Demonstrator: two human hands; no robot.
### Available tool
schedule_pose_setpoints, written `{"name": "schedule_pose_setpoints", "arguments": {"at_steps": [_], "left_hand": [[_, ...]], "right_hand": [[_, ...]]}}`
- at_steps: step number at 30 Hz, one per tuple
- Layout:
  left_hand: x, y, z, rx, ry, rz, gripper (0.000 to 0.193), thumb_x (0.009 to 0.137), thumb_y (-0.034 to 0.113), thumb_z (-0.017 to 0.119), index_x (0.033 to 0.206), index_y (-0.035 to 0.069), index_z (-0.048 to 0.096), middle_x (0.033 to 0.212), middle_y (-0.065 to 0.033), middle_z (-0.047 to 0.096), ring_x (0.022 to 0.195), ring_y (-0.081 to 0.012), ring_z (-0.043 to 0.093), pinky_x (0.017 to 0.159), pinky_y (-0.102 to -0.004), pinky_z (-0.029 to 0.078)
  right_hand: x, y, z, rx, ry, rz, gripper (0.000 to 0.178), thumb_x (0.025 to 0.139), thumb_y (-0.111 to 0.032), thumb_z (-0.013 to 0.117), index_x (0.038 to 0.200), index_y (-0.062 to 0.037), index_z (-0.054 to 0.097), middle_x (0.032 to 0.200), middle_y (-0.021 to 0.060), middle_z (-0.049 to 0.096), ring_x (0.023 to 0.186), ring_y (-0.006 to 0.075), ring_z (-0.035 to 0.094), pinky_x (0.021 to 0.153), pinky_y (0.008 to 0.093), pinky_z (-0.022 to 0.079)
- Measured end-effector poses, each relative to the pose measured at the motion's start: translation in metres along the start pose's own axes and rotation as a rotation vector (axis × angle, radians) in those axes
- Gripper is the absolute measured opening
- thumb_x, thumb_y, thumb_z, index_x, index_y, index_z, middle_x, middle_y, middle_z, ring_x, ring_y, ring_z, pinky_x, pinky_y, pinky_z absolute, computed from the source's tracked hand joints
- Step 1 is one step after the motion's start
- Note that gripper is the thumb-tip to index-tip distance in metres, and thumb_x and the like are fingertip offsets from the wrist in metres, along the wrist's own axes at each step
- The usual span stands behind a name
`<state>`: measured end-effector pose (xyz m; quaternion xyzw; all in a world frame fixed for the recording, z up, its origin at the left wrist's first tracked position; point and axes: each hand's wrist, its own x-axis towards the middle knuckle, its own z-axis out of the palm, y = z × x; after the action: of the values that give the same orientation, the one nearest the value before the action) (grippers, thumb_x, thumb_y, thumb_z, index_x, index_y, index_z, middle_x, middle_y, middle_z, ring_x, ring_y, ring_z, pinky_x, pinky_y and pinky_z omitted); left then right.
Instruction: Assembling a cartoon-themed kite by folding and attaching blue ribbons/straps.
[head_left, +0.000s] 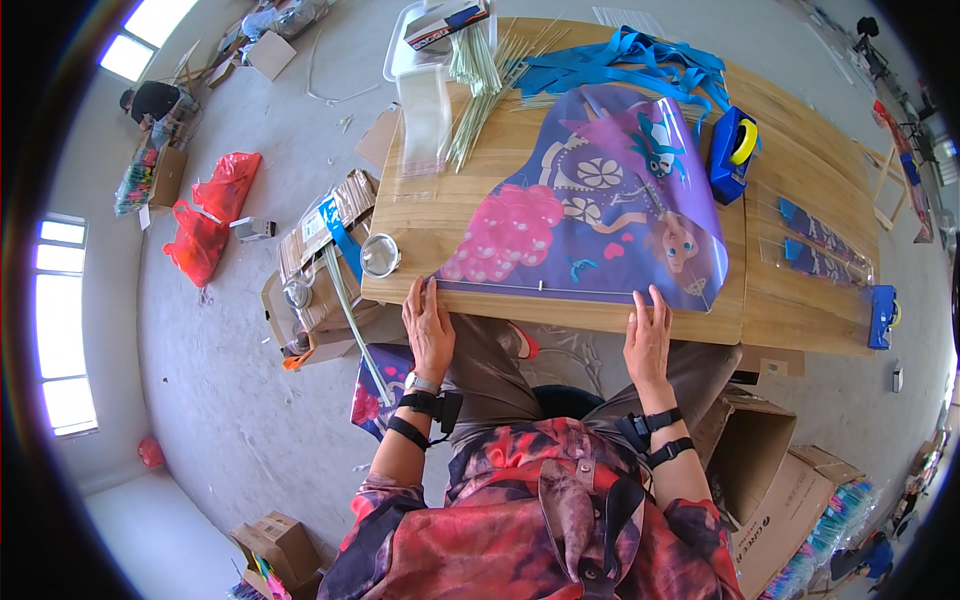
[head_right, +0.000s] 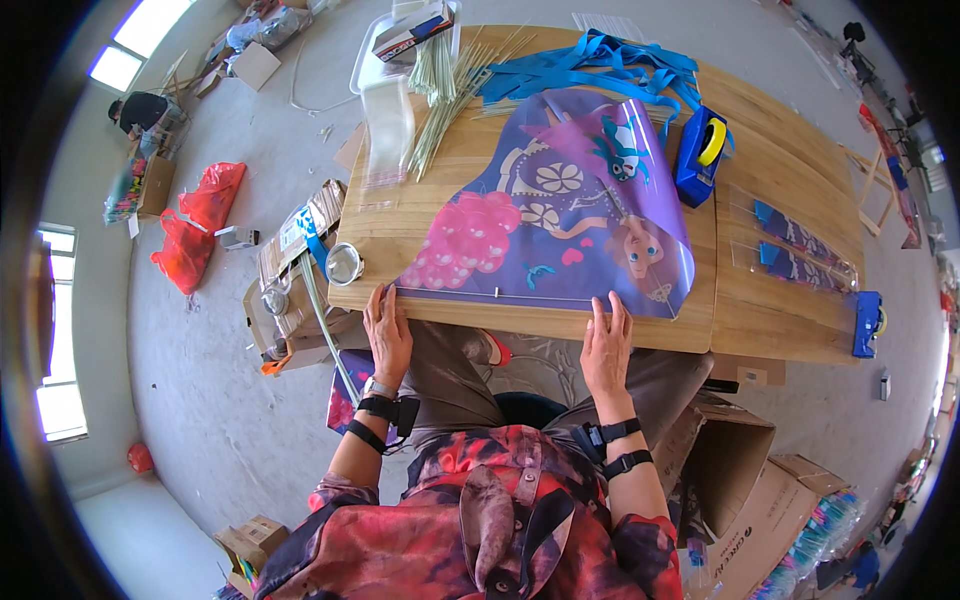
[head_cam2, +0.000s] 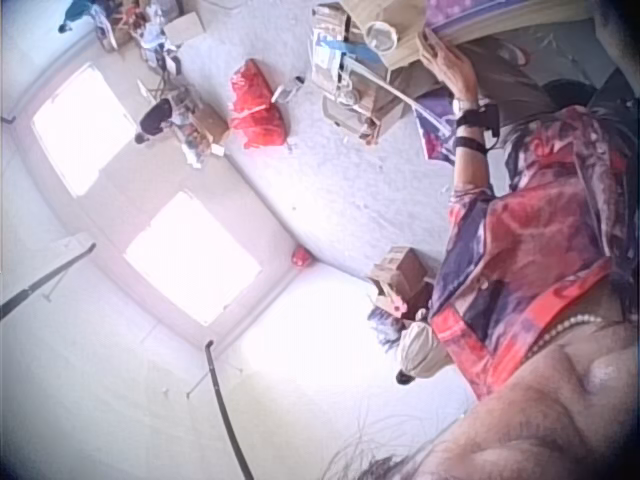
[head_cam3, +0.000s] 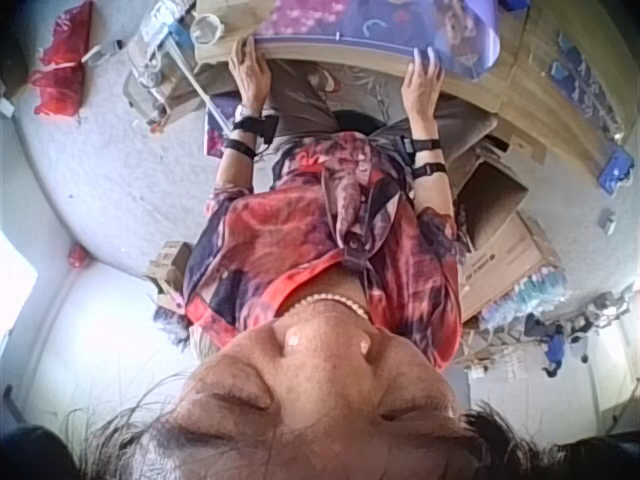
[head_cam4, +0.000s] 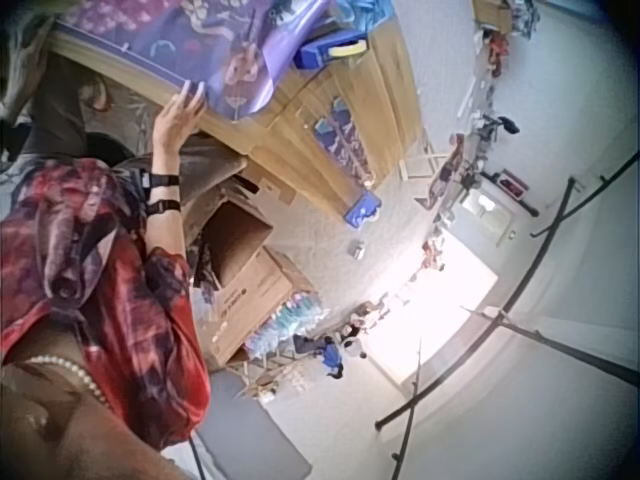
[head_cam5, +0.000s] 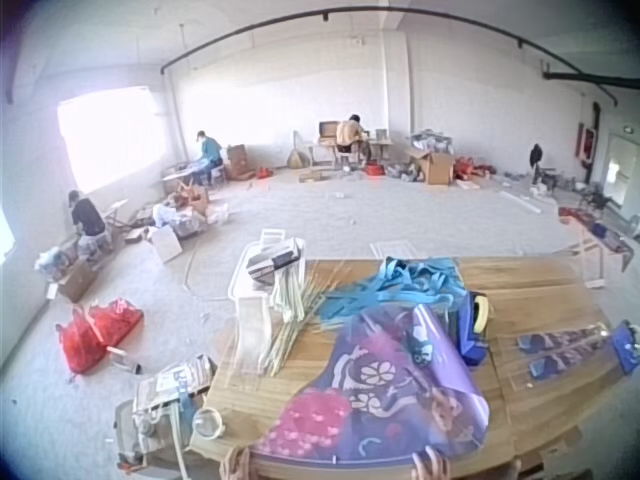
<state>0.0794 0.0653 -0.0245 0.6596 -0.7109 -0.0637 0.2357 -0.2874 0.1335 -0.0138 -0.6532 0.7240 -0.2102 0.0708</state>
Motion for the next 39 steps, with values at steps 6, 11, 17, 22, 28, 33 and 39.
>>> {"name": "schedule_pose_setpoints", "arguments": {"at_steps": [6, 11, 17, 22, 28, 33, 39], "left_hand": [[-0.001, 0.001, -0.001, 0.003, 0.006, 0.003, 0.046, 0.096, 0.003, 0.056, 0.141, 0.001, 0.052, 0.146, -0.0211, 0.047, 0.133, -0.0403, 0.046, 0.112, -0.0487, 0.037], [-0.002, 0.002, -0.001, -0.005, 0.002, 0.005, 0.046, 0.096, 0.004, 0.056, 0.142, 0.0, 0.053, 0.146, -0.0211, 0.047, 0.133, -0.0403, 0.046, 0.112, -0.0486, 0.037], [-0.001, 0.001, -0.002, -0.003, -0.019, -0.008, 0.045, 0.097, 0.005, 0.056, 0.141, -0.001, 0.053, 0.148, -0.0223, 0.046, 0.135, -0.0402, 0.045, 0.114, -0.0481, 0.036], [0.001, 0.001, -0.005, -0.03, -0.034, -0.004, 0.045, 0.097, 0.003, 0.056, 0.142, -0.002, 0.053, 0.148, -0.0236, 0.045, 0.136, -0.0405, 0.044, 0.116, -0.0478, 0.035], [0.003, 0.005, -0.001, -0.038, 0.0, 0.009, 0.047, 0.097, 0.003, 0.056, 0.143, -0.001, 0.051, 0.149, -0.0257, 0.044, 0.137, -0.0435, 0.043, 0.115, -0.0491, 0.036], [0.034, 0.071, -0.022, -0.162, -0.019, 0.112, 0.047, 0.096, 0.0, 0.056, 0.143, 0.002, 0.052, 0.144, -0.0218, 0.051, 0.134, -0.0416, 0.047, 0.112, -0.0501, 0.038], [0.099, 0.212, -0.002, -0.693, -0.207, 0.367, 0.033, 0.096, -0.004, 0.056, 0.128, 0.001, 0.061, 0.127, -0.0199, 0.063, 0.118, -0.0387, 0.061, 0.102, -0.0413, 0.048]], "right_hand": [[-0.002, 0.002, 0.001, 0.016, 0.002, -0.007, 0.037, 0.101, -0.006, 0.054, 0.138, -0.0013, 0.053, 0.148, 0.0203, 0.043, 0.133, 0.0407, 0.044, 0.112, 0.0504, 0.04], [-0.003, 0.003, 0.0, 0.04, 0.004, -0.01, 0.036, 0.101, -0.005, 0.054, 0.137, -0.0012, 0.053, 0.148, 0.02, 0.043, 0.133, 0.0407, 0.044, 0.112, 0.0502, 0.04], [-0.003, 0.006, 0.002, 0.059, 0.008, 0.005, 0.037, 0.103, -0.007, 0.051, 0.138, 0.0027, 0.051, 0.148, 0.021, 0.044, 0.135, 0.0391, 0.044, 0.114, 0.0482, 0.039], [-0.001, 0.005, 0.001, 0.084, 0.006, 0.017, 0.037, 0.104, -0.008, 0.05, 0.139, 0.0034, 0.051, 0.148, 0.0209, 0.044, 0.135, 0.039, 0.044, 0.115, 0.0479, 0.039], [0.001, 0.009, -0.007, 0.062, 0.016, 0.021, 0.04, 0.104, -0.01, 0.051, 0.141, 0.0036, 0.049, 0.148, 0.021, 0.044, 0.135, 0.0396, 0.044, 0.114, 0.0481, 0.04], [0.037, 0.036, -0.049, 0.125, 0.251, 0.064, 0.04, 0.102, -0.011, 0.056, 0.14, 0.0028, 0.051, 0.14, 0.0226, 0.052, 0.129, 0.04, 0.05, 0.11, 0.0478, 0.041], [0.15, 0.112, -0.087, 0.329, 0.413, 0.315, 0.032, 0.102, -0.017, 0.062, 0.13, -0.0027, 0.059, 0.125, 0.0207, 0.062, 0.109, 0.0347, 0.063, 0.093, 0.044, 0.052]]}}
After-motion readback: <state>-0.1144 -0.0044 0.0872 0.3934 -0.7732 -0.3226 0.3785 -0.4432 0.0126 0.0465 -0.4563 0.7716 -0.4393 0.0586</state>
